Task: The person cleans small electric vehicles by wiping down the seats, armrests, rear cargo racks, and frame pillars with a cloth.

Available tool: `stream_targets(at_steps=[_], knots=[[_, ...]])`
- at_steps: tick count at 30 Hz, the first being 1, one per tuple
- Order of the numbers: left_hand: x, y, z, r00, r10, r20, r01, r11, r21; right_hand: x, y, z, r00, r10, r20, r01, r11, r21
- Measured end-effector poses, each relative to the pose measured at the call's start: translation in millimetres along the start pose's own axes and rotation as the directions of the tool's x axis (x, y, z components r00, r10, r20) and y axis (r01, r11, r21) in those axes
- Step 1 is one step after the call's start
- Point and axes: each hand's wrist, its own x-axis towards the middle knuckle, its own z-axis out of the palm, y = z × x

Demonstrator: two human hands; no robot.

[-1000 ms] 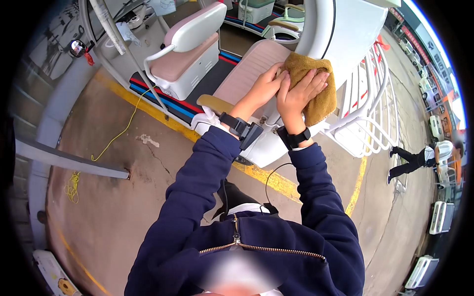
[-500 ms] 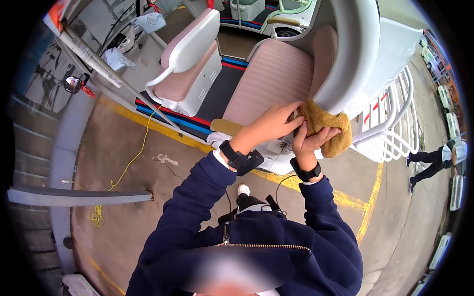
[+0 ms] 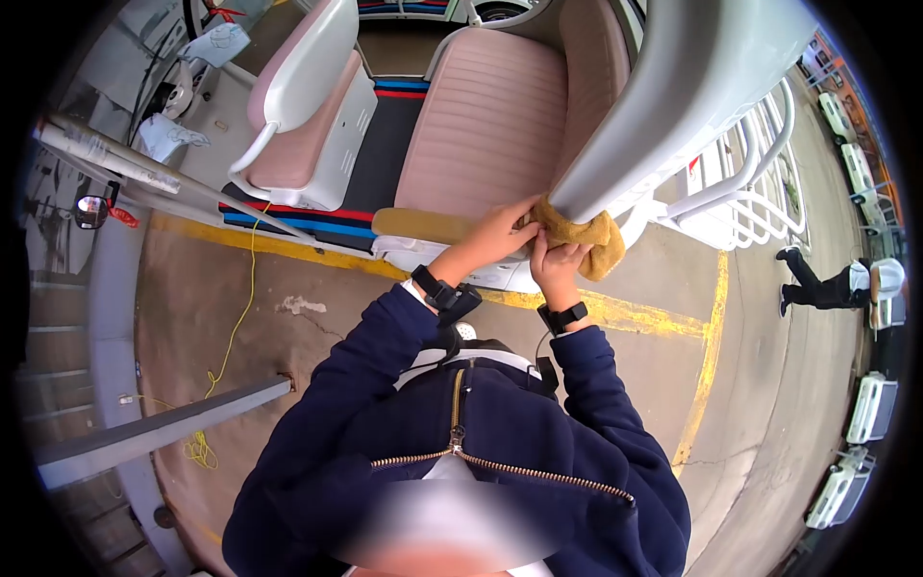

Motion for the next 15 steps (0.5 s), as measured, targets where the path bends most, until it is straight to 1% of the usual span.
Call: stream_targets(at_steps=[1,2,3,4,5,6,7,8,10,11,12,14,15], knots=[[-1.4,-14.0,1.6,0.999,0.049,0.008,-0.049,0.998,0.048,-1.2,-8.8,-6.6,0.996,0.058,0.070,-0.053,0.996,-0.068],[-0.4,-27.6,4.6,0.995,0.098,0.018,-0.099,0.991,0.094,-1.8,-13.7,-9.9,0.996,0.065,0.063,-0.060,0.995,-0.083],[0.6,-24.5,2.4,0.997,0.064,0.051,-0.068,0.995,0.069,-2.6,-18.9,-12.7,0.988,0.136,0.080,-0.129,0.988,-0.083],[1.1,-21.6,-1.1,0.995,0.074,0.069,-0.079,0.994,0.070,-0.7,-25.5,-14.0,0.974,0.206,0.090,-0.198,0.977,-0.084],[3.3,-18.1,-5.4,0.992,0.045,0.122,-0.066,0.981,0.181,2.3,-31.7,-15.7,0.975,0.211,0.066,-0.204,0.974,-0.094],[3.9,-15.2,-8.7,0.986,0.010,0.168,-0.059,0.955,0.291,4.4,-40.4,-20.8,0.974,0.228,0.007,-0.226,0.968,-0.107],[4.9,-11.6,-10.6,0.980,-0.038,0.196,-0.027,0.948,0.318,8.2,-45.0,-21.9,0.970,0.237,-0.055,-0.242,0.963,-0.119],[8.0,-11.3,-12.0,0.978,-0.020,0.208,-0.049,0.946,0.321,5.9,-44.2,-19.0,0.969,0.236,-0.076,-0.244,0.961,-0.129],[5.6,-18.1,-11.6,0.971,-0.034,0.237,-0.052,0.937,0.347,-1.7,-46.1,-17.6,0.935,0.347,-0.071,-0.350,0.936,-0.036],[5.0,-21.6,-12.1,0.960,-0.055,0.273,-0.063,0.911,0.407,-3.1,-43.7,-17.1,0.953,0.292,-0.084,-0.298,0.952,-0.068],[4.5,-25.7,-12.7,0.956,-0.045,0.290,-0.079,0.912,0.403,0.0,-45.0,-18.7,0.950,0.297,-0.097,-0.305,0.949,-0.082],[2.3,-36.0,-13.4,0.934,-0.062,0.351,-0.102,0.896,0.431,2.7,-49.7,-22.0,0.964,0.263,-0.036,-0.265,0.949,-0.170],[2.4,-45.2,-12.8,0.927,-0.061,0.370,-0.110,0.899,0.424,10.7,-54.1,-24.7,0.961,0.275,-0.039,-0.277,0.943,-0.186]])
